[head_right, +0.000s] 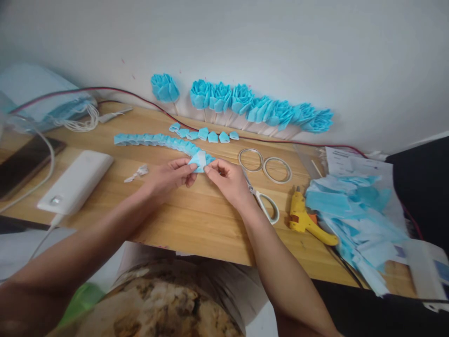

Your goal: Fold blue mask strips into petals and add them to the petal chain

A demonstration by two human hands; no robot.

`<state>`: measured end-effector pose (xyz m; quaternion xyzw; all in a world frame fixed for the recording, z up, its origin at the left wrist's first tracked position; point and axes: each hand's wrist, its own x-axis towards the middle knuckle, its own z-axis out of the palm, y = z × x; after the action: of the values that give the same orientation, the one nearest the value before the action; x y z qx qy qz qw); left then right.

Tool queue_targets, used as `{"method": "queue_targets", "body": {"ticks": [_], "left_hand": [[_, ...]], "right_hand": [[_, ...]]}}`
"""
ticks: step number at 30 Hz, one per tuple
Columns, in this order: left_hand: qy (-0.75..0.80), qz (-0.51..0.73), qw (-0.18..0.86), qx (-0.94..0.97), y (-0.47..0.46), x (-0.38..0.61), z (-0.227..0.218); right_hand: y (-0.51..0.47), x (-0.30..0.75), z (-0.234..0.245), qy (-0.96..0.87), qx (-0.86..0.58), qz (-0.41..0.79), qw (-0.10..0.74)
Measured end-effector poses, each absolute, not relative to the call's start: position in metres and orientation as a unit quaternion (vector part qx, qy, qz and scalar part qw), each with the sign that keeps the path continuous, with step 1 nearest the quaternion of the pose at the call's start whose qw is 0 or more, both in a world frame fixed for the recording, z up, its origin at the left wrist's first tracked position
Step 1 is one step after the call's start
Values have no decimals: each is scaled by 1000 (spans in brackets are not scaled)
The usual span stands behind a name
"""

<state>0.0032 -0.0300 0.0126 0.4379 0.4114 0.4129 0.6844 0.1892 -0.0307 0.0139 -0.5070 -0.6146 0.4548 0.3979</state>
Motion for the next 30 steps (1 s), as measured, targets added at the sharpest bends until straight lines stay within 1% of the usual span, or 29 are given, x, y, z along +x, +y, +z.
{"method": "queue_targets", "body": {"ticks": [6, 22, 30], "left_hand": [[403, 408, 683, 452, -31, 4, 13], [447, 389, 650, 476, -30, 3, 13], [446, 378, 653, 481, -29, 2, 12]], "right_hand": [[-30, 191, 11, -609, -507, 456, 404], [-31, 188, 13, -605, -508, 463, 404], [-32, 190, 11, -602, -512, 463, 401]]}}
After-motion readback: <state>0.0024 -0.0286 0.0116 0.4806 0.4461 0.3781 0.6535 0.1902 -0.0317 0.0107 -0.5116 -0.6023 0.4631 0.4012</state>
